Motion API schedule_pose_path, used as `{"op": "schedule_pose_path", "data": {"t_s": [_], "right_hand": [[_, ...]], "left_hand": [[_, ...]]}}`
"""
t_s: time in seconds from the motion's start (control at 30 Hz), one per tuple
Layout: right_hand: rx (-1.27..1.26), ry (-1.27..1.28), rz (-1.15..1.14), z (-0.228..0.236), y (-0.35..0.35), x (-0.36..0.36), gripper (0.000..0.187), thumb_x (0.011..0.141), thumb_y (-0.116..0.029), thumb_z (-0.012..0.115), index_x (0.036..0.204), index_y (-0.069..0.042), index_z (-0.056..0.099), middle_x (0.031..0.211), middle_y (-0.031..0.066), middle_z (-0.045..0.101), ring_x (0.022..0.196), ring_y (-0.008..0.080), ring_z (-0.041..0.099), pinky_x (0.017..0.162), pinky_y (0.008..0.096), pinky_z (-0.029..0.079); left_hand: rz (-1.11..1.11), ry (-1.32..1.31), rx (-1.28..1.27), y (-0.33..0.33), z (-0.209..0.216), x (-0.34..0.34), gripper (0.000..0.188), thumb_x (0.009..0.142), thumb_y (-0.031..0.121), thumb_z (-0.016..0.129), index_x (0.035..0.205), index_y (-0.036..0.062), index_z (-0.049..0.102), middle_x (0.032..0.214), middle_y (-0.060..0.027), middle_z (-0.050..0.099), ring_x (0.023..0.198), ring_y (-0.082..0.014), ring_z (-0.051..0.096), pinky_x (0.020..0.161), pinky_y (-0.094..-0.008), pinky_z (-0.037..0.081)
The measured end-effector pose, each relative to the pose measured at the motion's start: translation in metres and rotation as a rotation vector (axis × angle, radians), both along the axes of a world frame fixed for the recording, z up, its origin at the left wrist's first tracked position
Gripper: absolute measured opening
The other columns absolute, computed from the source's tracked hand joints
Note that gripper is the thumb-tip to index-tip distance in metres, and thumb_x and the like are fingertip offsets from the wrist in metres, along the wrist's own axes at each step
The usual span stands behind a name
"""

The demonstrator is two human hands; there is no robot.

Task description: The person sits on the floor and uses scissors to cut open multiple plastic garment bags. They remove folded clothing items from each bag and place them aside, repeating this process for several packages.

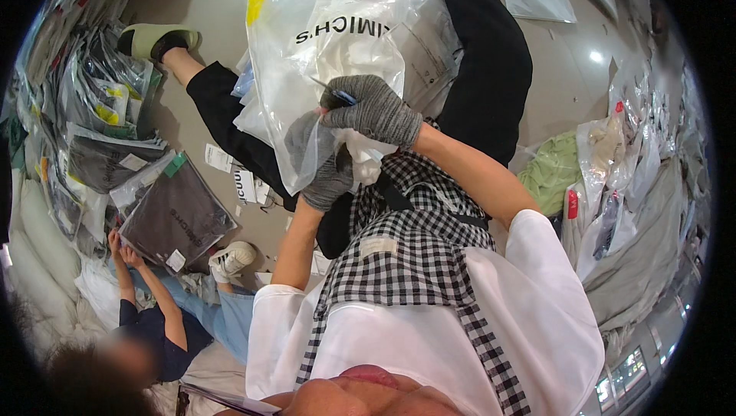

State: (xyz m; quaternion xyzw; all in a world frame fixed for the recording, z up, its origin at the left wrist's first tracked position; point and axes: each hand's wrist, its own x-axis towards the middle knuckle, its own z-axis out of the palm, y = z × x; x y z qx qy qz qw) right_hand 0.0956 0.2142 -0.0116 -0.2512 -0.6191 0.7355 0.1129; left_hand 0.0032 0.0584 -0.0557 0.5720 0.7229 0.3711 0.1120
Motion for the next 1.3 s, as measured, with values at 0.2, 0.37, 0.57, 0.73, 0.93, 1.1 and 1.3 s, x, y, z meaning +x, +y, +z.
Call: {"op": "schedule_pose_path", "data": {"t_s": [0.2,0.37,0.57,0.73,0.93,1.1,1.3], "right_hand": [[-0.062,-0.032,-0.132,0.019,0.012,-0.005,0.012,0.075,-0.008,0.071,0.083,-0.002,0.064,0.078,0.0026,0.064,0.074,0.0089,0.057,0.073,0.0242,0.047],[0.068,-0.063,-0.073,0.026,0.013,-0.010,0.027,0.072,-0.011,0.074,0.095,-0.001,0.064,0.085,0.0056,0.064,0.078,0.0132,0.059,0.077,0.0276,0.047],[0.760,0.120,0.040,0.034,-0.010,0.045,0.050,0.065,-0.015,0.078,0.111,-0.009,0.059,0.110,0.0119,0.060,0.086,0.0252,0.064,0.074,0.0331,0.052],[1.137,0.020,0.032,0.011,-0.022,0.045,0.044,0.065,-0.015,0.075,0.106,-0.011,0.062,0.104,0.0090,0.062,0.079,0.0274,0.065,0.064,0.0351,0.053],[0.929,0.227,-0.027,0.059,-0.012,0.015,0.026,0.066,-0.010,0.069,0.092,-0.008,0.067,0.101,0.0074,0.062,0.069,0.0210,0.065,0.058,0.0311,0.052],[1.038,0.360,-0.124,0.113,0.012,0.002,0.024,0.066,-0.002,0.069,0.090,-0.006,0.066,0.105,0.0109,0.060,0.082,0.0195,0.064,0.068,0.0285,0.052],[1.073,0.502,-0.042,0.143,0.001,-0.024,0.029,0.066,-0.001,0.071,0.094,-0.004,0.066,0.101,0.0119,0.062,0.085,0.0243,0.064,0.072,0.0314,0.052]], "left_hand": [[0.068,0.139,0.121,-0.015,0.042,0.020,0.042,0.078,0.019,0.067,0.114,0.0023,0.054,0.104,-0.0192,0.059,0.094,-0.0347,0.058,0.081,-0.0464,0.044],[0.216,0.356,0.003,0.004,-0.008,0.017,0.034,0.077,0.017,0.065,0.109,0.0052,0.060,0.081,-0.0145,0.064,0.071,-0.0311,0.063,0.064,-0.0391,0.049],[0.202,-0.150,0.100,0.014,0.014,-0.023,0.019,0.080,0.002,0.055,0.095,0.0049,0.067,0.086,-0.0150,0.066,0.078,-0.0303,0.062,0.072,-0.0371,0.049],[0.131,-0.144,0.004,0.027,0.017,-0.043,0.014,0.082,0.006,0.055,0.091,0.0035,0.066,0.082,-0.0169,0.064,0.077,-0.0341,0.060,0.068,-0.0410,0.047],[-0.070,0.273,0.325,0.095,0.041,-0.094,0.019,0.079,0.011,0.055,0.094,0.0042,0.065,0.094,-0.0145,0.064,0.089,-0.0328,0.060,0.079,-0.0392,0.047],[-0.259,0.155,-0.565,0.104,0.183,-0.122,0.037,0.087,0.029,0.055,0.109,-0.0002,0.060,0.106,-0.0223,0.060,0.096,-0.0352,0.059,0.084,-0.0391,0.046],[0.034,0.421,0.119,0.002,0.253,-0.099,0.027,0.071,0.015,0.072,0.095,0.0072,0.065,0.096,-0.0073,0.064,0.095,-0.0255,0.059,0.083,-0.0399,0.045]]}}
